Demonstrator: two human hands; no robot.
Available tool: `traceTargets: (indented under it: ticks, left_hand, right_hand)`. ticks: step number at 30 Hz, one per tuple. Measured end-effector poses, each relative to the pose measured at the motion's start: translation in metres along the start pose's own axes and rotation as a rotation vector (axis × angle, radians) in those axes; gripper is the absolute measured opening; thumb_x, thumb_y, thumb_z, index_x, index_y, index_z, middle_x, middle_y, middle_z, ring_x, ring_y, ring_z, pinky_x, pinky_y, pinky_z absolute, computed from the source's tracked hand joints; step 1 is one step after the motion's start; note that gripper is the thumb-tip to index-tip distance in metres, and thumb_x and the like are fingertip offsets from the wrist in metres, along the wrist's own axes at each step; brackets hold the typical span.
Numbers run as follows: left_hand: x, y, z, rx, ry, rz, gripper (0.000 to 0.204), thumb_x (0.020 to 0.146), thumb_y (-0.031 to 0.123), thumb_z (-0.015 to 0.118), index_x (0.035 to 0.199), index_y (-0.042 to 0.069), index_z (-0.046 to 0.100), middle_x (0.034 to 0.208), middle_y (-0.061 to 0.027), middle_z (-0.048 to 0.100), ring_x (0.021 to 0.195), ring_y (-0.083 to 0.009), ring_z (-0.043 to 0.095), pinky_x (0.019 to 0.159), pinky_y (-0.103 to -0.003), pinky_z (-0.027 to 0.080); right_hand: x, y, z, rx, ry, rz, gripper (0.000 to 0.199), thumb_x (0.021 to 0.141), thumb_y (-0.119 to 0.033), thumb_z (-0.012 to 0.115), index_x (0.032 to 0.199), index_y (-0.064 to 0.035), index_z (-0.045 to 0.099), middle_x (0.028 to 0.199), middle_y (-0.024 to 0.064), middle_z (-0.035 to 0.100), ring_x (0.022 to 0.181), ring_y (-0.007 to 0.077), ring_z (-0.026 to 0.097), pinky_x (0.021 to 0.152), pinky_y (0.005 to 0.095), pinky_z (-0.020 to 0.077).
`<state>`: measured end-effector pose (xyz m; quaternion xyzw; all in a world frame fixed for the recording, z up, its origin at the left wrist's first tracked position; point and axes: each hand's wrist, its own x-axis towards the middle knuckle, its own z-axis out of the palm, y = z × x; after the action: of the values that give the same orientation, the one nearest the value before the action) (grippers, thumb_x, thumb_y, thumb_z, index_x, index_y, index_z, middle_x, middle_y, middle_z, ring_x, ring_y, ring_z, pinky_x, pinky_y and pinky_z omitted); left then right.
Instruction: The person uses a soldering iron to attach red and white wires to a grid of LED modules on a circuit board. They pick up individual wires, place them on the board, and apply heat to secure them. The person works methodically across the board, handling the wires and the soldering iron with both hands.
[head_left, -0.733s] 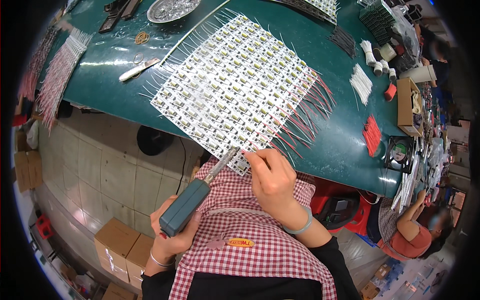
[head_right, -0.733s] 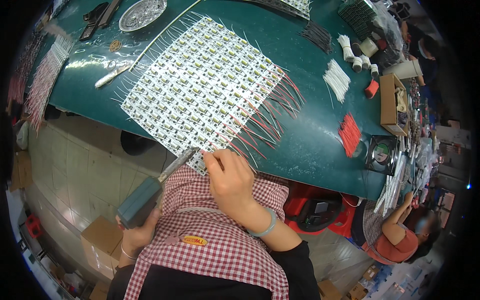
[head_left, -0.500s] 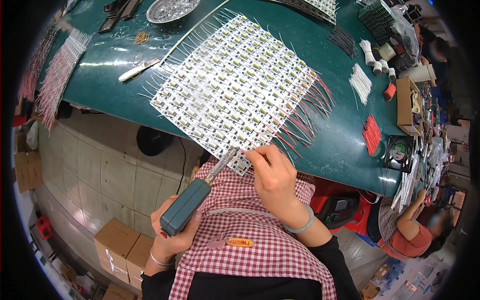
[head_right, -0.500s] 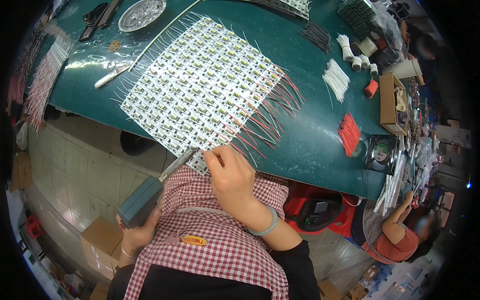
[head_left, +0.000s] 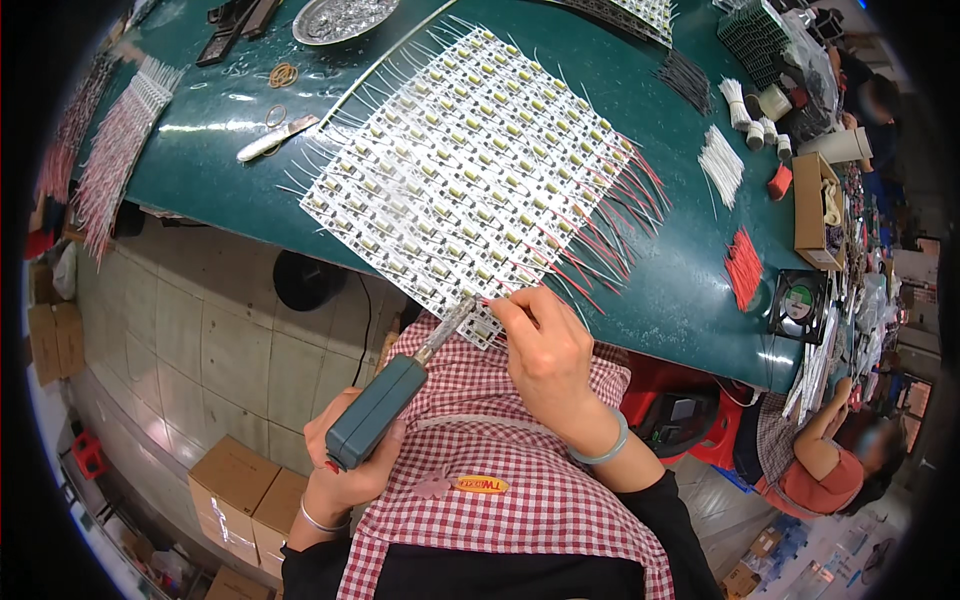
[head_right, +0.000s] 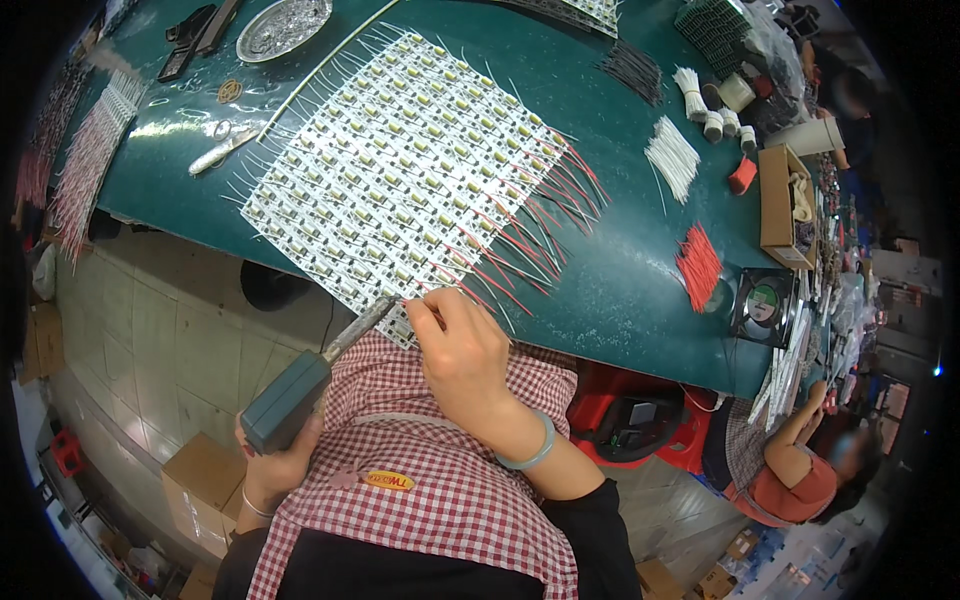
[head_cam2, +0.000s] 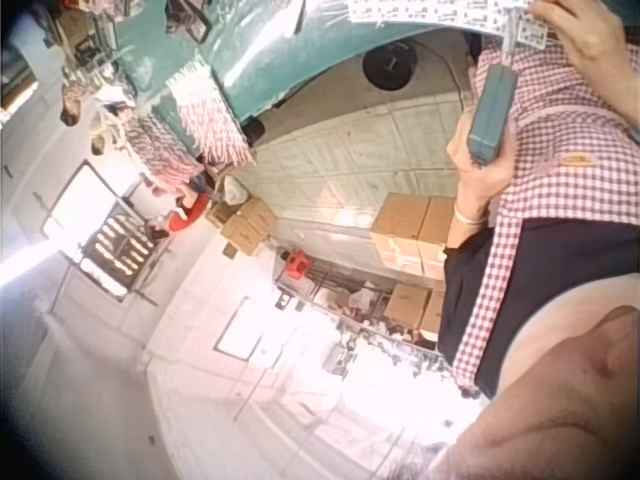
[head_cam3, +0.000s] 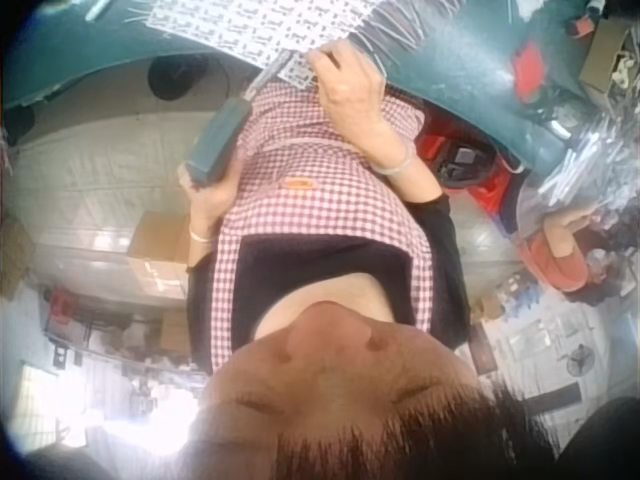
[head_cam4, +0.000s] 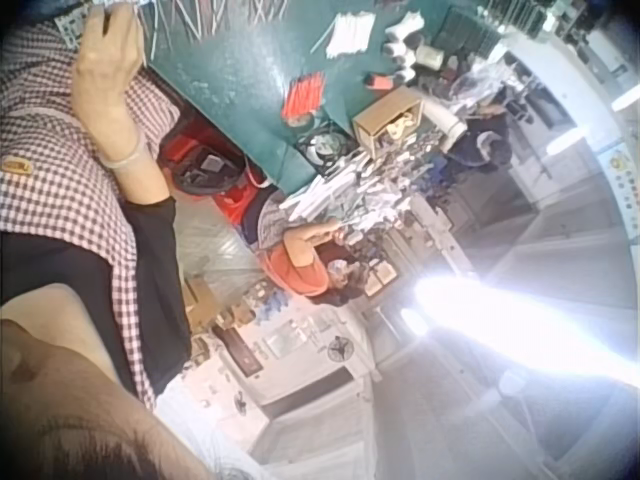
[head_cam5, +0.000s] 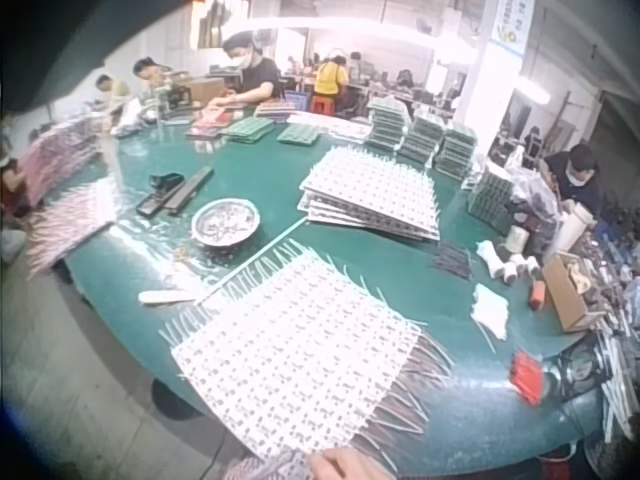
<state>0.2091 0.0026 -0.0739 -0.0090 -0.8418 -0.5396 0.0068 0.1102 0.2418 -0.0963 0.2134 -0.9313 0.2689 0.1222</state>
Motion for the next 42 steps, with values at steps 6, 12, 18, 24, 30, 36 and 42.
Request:
traceTargets:
  ticks: [6,12,18,24,30,36,42]
  left_hand:
    - [0.002,0.002,0.000,0.045,0.009,0.045,0.021,0.079,-0.002,0.079,0.099,-0.005,0.072,0.086,-0.0129,0.068,0.068,-0.0220,0.068,0.061,-0.031,0.053]
    - [-0.001,0.000,-0.003,0.040,0.009,0.036,0.022,0.078,-0.002,0.079,0.100,-0.005,0.073,0.086,-0.0135,0.068,0.067,-0.0224,0.068,0.060,-0.032,0.053]
    - [-0.006,-0.001,-0.006,0.008,-0.006,-0.052,0.024,0.077,-0.003,0.078,0.101,-0.006,0.073,0.091,-0.0162,0.071,0.072,-0.0239,0.070,0.063,-0.032,0.055]
    - [-0.005,-0.003,-0.003,-0.028,0.012,-0.021,0.025,0.078,-0.004,0.078,0.101,-0.008,0.072,0.095,-0.0180,0.073,0.075,-0.0251,0.072,0.066,-0.032,0.057]
    - [-0.012,-0.004,-0.006,-0.032,0.020,-0.049,0.027,0.078,-0.003,0.078,0.104,-0.008,0.072,0.097,-0.0192,0.074,0.080,-0.0268,0.074,0.070,-0.033,0.058]
    - [-0.019,-0.006,-0.005,-0.083,0.049,-0.117,0.027,0.079,-0.002,0.079,0.105,-0.009,0.072,0.099,-0.0195,0.074,0.082,-0.0268,0.075,0.071,-0.033,0.059]
    - [-0.020,-0.005,-0.008,-0.059,0.040,-0.101,0.026,0.080,-0.001,0.079,0.105,-0.008,0.072,0.099,-0.0185,0.074,0.082,-0.0261,0.075,0.071,-0.033,0.058]
  right_hand:
    - [0.001,-0.001,-0.001,-0.004,0.004,-0.003,0.023,0.079,0.002,0.071,0.101,-0.0028,0.074,0.091,0.0065,0.064,0.075,0.0234,0.065,0.063,0.0354,0.0528]
    - [0.002,-0.001,0.000,-0.010,0.004,-0.007,0.023,0.079,0.002,0.071,0.101,-0.0028,0.074,0.091,0.0064,0.064,0.075,0.0234,0.065,0.063,0.0356,0.0531]
    - [0.002,-0.001,0.000,-0.009,0.007,-0.014,0.023,0.078,0.003,0.071,0.101,-0.0026,0.073,0.090,0.0062,0.064,0.075,0.0233,0.065,0.063,0.0356,0.0530]
    - [0.001,-0.001,0.000,-0.013,-0.002,-0.011,0.024,0.078,0.004,0.070,0.101,-0.0033,0.073,0.091,0.0061,0.064,0.078,0.0242,0.065,0.065,0.0367,0.0529]
    - [-0.003,-0.003,0.003,0.020,0.044,0.037,0.026,0.078,0.004,0.071,0.103,-0.0036,0.073,0.094,0.0079,0.063,0.084,0.0260,0.063,0.070,0.0381,0.0515]
    - [-0.009,-0.005,-0.006,-0.018,0.147,-0.018,0.028,0.077,0.004,0.072,0.104,-0.0026,0.073,0.089,0.0074,0.062,0.082,0.0268,0.060,0.069,0.0374,0.0478]
    - [-0.015,-0.011,0.006,0.070,0.087,-0.037,0.027,0.079,0.003,0.072,0.105,-0.0025,0.073,0.085,0.0069,0.059,0.076,0.0247,0.058,0.067,0.0371,0.0457]
